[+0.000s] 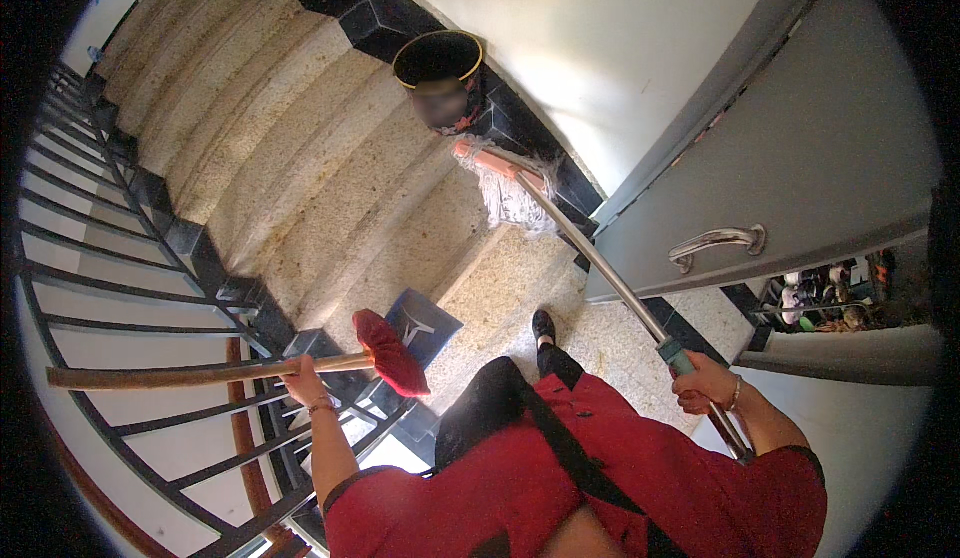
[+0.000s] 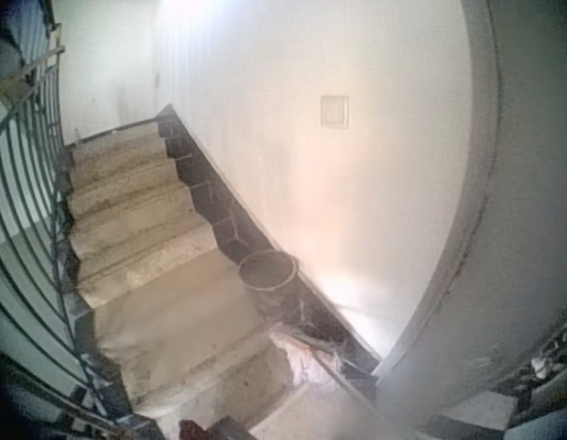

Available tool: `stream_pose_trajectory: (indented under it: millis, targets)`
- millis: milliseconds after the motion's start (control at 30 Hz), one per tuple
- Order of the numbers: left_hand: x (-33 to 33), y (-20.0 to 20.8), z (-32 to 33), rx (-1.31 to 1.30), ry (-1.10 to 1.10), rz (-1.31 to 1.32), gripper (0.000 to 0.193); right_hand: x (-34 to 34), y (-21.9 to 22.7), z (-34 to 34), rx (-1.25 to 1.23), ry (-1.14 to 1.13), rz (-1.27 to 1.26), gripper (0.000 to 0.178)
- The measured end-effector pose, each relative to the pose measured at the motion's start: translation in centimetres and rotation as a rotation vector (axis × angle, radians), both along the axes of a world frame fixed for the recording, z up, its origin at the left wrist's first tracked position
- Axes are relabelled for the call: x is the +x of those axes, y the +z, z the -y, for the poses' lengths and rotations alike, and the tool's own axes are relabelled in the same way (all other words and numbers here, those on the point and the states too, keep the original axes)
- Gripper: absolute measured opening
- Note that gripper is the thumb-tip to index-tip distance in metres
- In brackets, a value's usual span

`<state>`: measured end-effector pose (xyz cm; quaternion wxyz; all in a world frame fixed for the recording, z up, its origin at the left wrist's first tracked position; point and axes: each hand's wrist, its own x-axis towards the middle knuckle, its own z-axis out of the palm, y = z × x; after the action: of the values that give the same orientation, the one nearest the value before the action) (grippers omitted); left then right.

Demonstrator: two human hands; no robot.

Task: The person cleans a staircase using a mop to wipe the steps, followed by using a broom and dustpan to sweep debris on a landing.

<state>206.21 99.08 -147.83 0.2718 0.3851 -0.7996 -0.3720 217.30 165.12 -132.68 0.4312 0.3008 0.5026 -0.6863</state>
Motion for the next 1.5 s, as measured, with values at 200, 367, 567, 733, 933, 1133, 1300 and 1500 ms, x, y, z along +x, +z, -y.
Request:
stream_pose_trajectory:
  millis: [200, 367, 567, 733, 933, 1133, 1300, 1500]
  targets:
    - [0.5, -0.6, 0.0, -0.015, 0.082, 0.110, 0.035, -1.6, 0.2, -0.3, 0.231, 0.121, -0.083, 0.036]
    - [0.7, -0.6, 0.7, 0.058, 0.026, -0.027, 0.032, -3.6, -0.4, 0.5, 0.349, 0.232, -0.206, 0.069]
    - [2.5, -3.1, 2.6, 0.237, -0.062, -0.245, 0.025, -5.3, -10.5, 2.1, 0.520, 0.285, -0.288, 0.046]
    - [3.3, -2.5, 2.2, 0.346, -0.038, -0.093, 0.022, -3.2, -24.7, 2.0, 0.540, 0.201, -0.223, 0.052]
    - [6.6, -3.3, 4.1, 0.598, -0.156, -0.274, 0.030, -4.8, -29.5, 4.3, 0.553, 0.165, -0.193, 0.061]
    - [4.3, -2.4, 0.6, 0.473, -0.010, -0.142, 0.027, -17.6, -29.1, 1.8, 0.414, 0.228, -0.222, 0.064]
    - [4.5, -1.1, -1.4, 0.368, 0.013, -0.051, 0.027, -10.9, -31.1, 0.0, 0.498, 0.240, -0.227, 0.062]
    - [6.5, -2.0, 0.4, 0.505, -0.104, -0.247, 0.026, -6.0, -24.8, 0.7, 0.491, 0.238, -0.145, 0.060]
